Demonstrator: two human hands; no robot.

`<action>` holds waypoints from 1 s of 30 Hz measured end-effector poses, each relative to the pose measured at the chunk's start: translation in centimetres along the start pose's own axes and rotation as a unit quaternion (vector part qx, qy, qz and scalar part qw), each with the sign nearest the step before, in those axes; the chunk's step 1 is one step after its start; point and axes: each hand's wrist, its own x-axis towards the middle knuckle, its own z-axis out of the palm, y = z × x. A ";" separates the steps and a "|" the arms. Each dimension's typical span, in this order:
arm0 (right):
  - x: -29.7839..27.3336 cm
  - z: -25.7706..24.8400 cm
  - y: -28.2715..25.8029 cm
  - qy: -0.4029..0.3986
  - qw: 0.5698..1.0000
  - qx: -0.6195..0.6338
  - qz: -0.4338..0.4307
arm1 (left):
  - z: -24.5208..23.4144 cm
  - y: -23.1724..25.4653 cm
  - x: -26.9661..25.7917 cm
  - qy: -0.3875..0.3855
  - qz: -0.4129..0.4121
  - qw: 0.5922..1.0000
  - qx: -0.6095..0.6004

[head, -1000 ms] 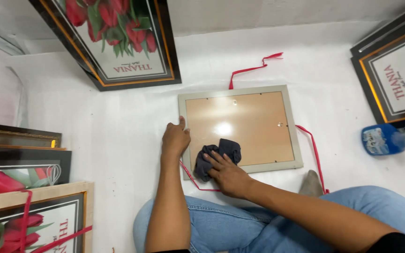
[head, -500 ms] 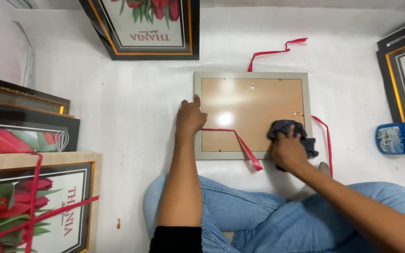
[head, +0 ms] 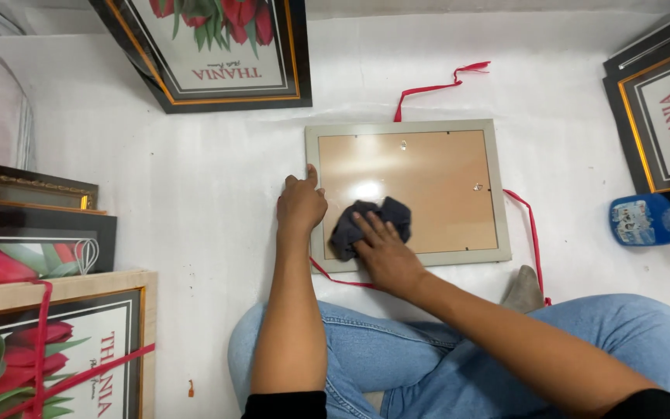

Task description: Cleaning the glass of picture frames using a cloth and spray cleaner

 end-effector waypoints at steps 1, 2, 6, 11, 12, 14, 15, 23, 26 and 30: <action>-0.9 -0.1 1.8 0.000 1.000 0.001 -0.001 | 0.1 0.0 0.0 0.001 -0.001 1.000 0.000; -1.8 -0.3 3.6 -0.017 0.998 0.000 0.065 | 0.1 -0.1 0.0 0.003 0.003 1.000 -0.006; -4.5 0.5 11.9 -0.023 0.970 -0.002 0.244 | 0.7 -0.8 0.8 0.013 0.010 1.000 -0.016; -3.1 1.8 12.5 0.048 0.938 0.021 0.342 | 1.6 -1.2 1.5 0.015 0.007 1.000 -0.012; -2.2 2.8 11.6 0.070 0.931 0.010 0.357 | 1.8 -1.2 1.7 0.020 0.008 1.000 -0.013; -0.3 2.7 6.2 0.070 0.956 0.021 0.283 | 1.2 -1.0 1.5 0.021 0.008 1.000 -0.013; 0.4 2.7 3.4 0.068 0.975 0.033 0.209 | 1.1 -0.8 1.3 0.019 0.010 1.000 -0.012; 11.0 4.6 3.1 0.109 0.989 0.030 0.098 | 1.0 -0.4 1.0 0.027 -0.005 1.000 -0.006; 16.8 2.9 4.9 0.137 0.981 0.052 0.125 | 0.9 -0.8 1.1 0.047 -0.012 0.998 -0.028; 18.7 1.2 6.5 0.103 0.986 0.056 0.115 | 2.2 -1.5 2.3 0.051 -0.012 0.998 -0.047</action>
